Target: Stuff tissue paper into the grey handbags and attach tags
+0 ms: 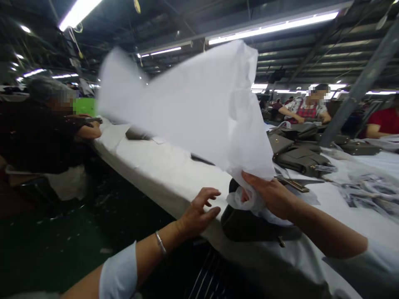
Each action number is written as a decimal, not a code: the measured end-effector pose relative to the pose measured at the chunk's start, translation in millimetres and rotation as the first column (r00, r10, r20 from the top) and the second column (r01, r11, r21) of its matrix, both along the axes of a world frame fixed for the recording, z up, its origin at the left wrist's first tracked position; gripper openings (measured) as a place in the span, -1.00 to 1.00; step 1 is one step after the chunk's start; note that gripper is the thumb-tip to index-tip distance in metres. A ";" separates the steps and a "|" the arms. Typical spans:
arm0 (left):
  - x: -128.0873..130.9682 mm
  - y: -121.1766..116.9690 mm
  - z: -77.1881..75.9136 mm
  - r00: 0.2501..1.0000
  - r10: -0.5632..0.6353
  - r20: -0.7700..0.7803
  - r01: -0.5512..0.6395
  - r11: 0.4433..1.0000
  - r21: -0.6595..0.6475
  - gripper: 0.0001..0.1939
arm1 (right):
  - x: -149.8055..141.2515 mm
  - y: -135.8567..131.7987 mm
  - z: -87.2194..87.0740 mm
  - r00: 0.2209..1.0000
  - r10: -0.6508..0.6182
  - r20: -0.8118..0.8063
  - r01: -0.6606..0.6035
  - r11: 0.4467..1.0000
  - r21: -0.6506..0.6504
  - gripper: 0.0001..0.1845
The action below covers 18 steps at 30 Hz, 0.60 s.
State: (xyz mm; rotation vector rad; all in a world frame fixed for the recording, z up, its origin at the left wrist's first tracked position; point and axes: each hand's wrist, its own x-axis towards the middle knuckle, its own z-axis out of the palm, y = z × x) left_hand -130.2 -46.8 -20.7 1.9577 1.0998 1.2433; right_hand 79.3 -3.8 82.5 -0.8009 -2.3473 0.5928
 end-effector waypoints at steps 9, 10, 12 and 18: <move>49.9 17.7 14.9 0.978 0.100 -0.184 -0.077 0.989 0.129 -0.57 | 25.1 19.6 2.4 0.994 -0.034 -0.099 0.041 0.996 0.074 -0.67; 49.4 17.3 12.7 0.978 0.113 -0.174 -0.095 0.990 0.105 -0.54 | 29.8 23.1 4.3 0.994 -0.044 -0.099 0.054 0.993 0.104 -0.67; 46.9 17.2 8.9 0.980 0.106 -0.167 -0.095 0.993 0.070 -0.52 | 35.4 29.0 6.2 0.996 -0.045 -0.080 0.056 0.988 0.142 -0.67; 43.2 23.9 1.2 0.995 0.095 -0.041 -0.096 0.995 -0.023 -0.47 | 36.3 41.4 -3.2 0.964 -0.263 0.045 0.235 0.915 0.327 -0.57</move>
